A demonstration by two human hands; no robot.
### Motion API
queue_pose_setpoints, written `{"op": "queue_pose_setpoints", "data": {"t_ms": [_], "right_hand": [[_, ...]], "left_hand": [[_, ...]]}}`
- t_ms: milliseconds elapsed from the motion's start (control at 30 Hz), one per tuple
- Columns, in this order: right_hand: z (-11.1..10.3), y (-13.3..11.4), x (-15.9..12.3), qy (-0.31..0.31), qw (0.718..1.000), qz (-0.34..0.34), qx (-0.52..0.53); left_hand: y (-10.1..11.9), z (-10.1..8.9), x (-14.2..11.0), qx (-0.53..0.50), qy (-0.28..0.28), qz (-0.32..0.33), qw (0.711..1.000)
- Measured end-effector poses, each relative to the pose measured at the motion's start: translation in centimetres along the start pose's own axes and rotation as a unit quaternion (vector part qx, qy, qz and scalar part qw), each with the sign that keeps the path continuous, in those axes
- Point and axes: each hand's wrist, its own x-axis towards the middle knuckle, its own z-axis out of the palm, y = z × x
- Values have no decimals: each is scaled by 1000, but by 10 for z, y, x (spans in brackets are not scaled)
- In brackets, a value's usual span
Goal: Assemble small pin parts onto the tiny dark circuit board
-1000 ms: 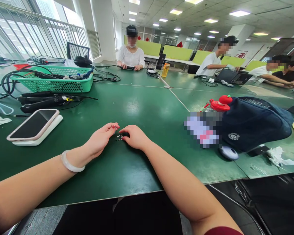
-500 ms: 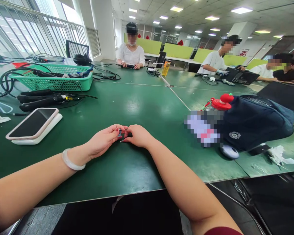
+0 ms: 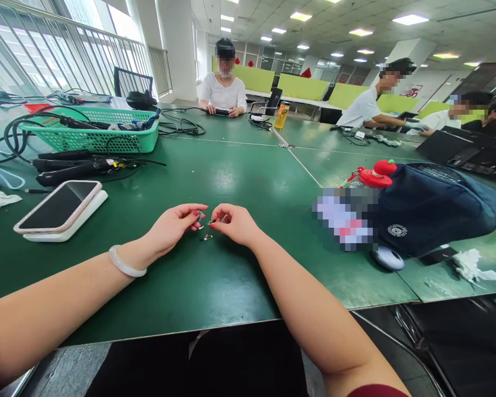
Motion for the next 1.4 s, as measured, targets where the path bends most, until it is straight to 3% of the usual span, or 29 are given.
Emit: {"op": "queue_pose_setpoints", "data": {"t_ms": [233, 567, 1033, 1267, 1400], "right_hand": [[5, -1, 1, 18, 999, -20, 24], [8, -12, -3, 24, 998, -29, -45], [7, -5, -1, 52, 998, -36, 3], [7, -4, 0, 60, 997, -33, 34], [7, -3, 1, 59, 997, -28, 40]], "left_hand": [[-9, 1, -2, 85, -78, 54, 992], [-11, 0, 0, 84, -102, 58, 990], [-14, -2, 2, 51, -82, 37, 995], [-10, -3, 0, 135, -63, 67, 987], [-5, -2, -3, 235, -41, 111, 965]]}}
